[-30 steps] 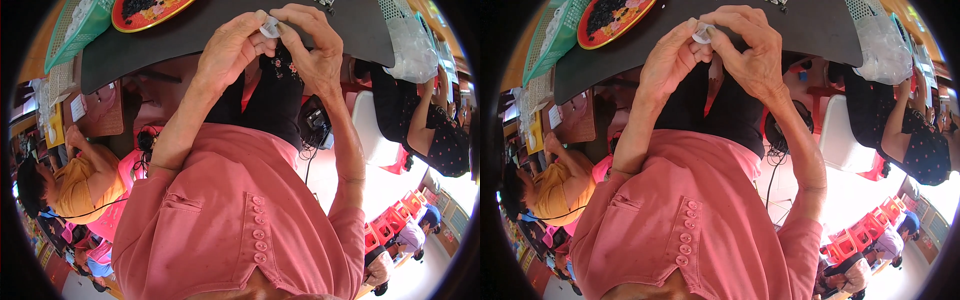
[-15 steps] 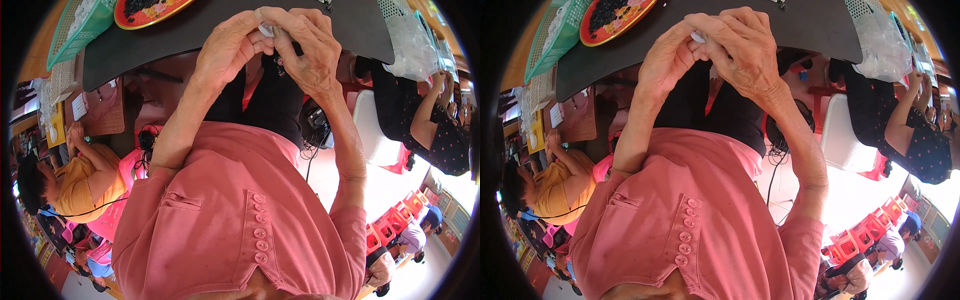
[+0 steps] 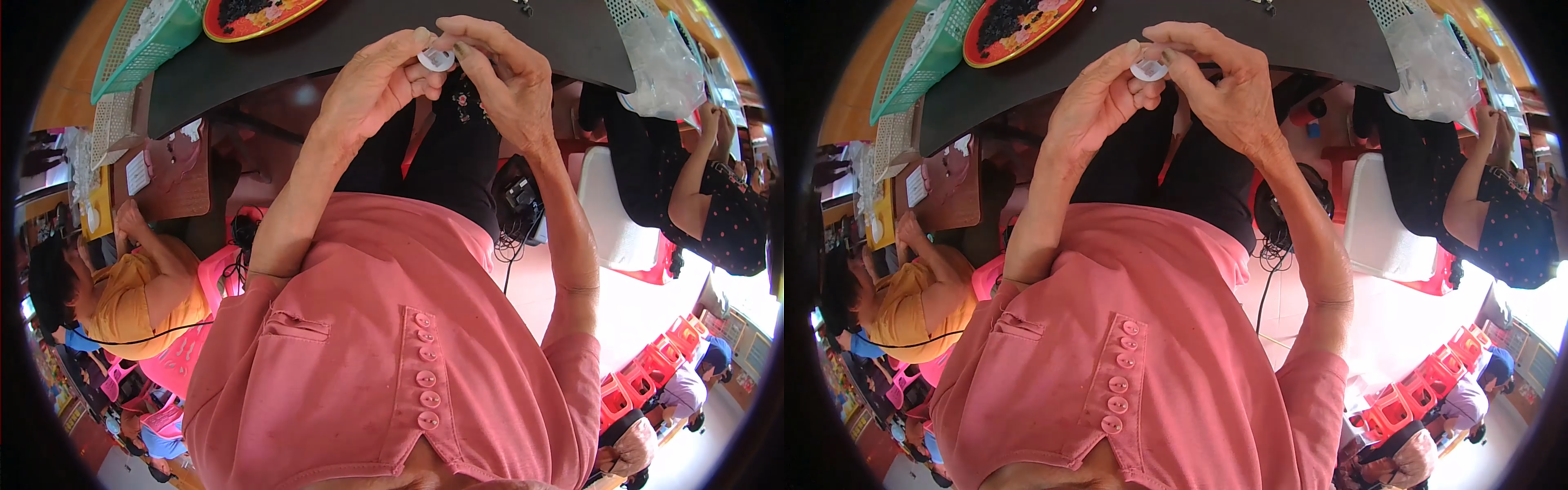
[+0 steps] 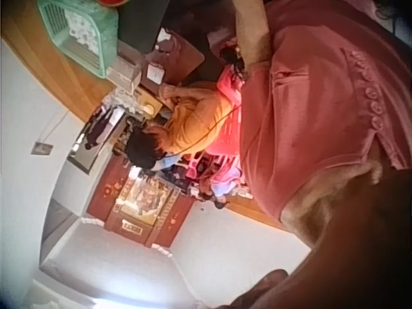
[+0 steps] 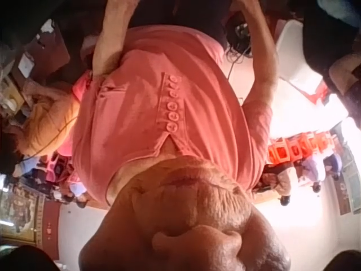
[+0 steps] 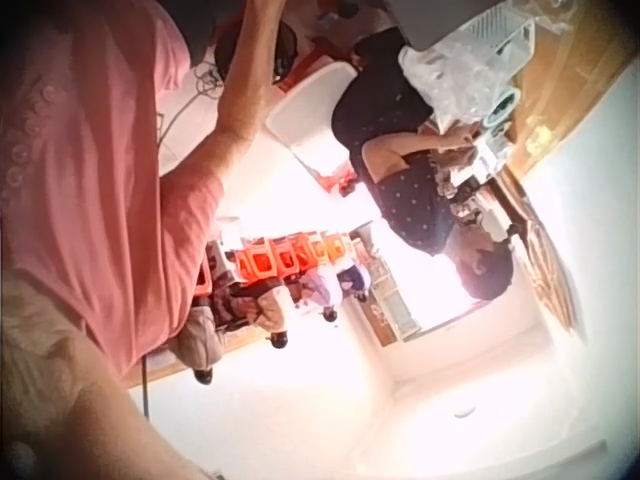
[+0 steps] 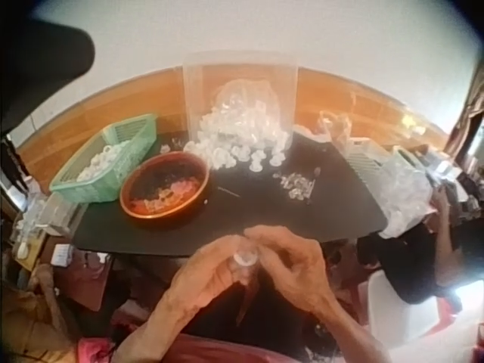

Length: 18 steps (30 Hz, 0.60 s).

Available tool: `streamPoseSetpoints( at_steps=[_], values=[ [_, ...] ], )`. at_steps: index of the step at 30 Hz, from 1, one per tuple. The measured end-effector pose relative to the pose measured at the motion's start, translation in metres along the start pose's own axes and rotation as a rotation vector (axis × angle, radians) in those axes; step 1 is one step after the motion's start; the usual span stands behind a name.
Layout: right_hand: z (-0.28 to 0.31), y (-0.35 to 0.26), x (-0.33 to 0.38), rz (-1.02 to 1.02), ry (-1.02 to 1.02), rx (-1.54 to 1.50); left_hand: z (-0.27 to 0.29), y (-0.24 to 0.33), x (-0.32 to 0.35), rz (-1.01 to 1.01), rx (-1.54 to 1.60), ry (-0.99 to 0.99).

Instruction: The person assembles small circular white housing components by hand, inserting wires or beads into them.

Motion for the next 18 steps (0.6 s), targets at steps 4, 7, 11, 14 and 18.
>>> streamPoseSetpoints(
  at_steps=[4, 7, 11, 14, 18],
  values=[
    [-0.001, -0.003, 0.002, 0.124, -0.003, 0.069, -0.004, 0.001, 0.004, 0.034, 0.052, -0.043],
    [-0.005, -0.014, 0.004, 0.266, -0.097, 0.382, -0.002, 0.001, 0.007, 0.018, 0.075, -0.059],
    [-0.017, -0.034, 0.008, 0.613, -0.121, 0.708, 0.003, -0.002, 0.008, -0.018, 0.090, -0.044],
    [-0.024, -0.038, 0.011, 0.715, -0.130, 0.812, 0.008, -0.003, 0.008, -0.065, 0.024, 0.003],
    [-0.025, -0.033, 0.010, 0.688, -0.121, 0.844, 0.010, -0.001, 0.009, -0.102, -0.050, 0.041]
  ],
)
Point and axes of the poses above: each hand's wrist, its own x-axis away from the middle knuckle, its own z-axis out of the back of the hand, y = z × x, the point moved 7 cm from there along -x, towards the middle knuckle, and after that the axes turned 8 degrees about y, right-handed, at the moved point
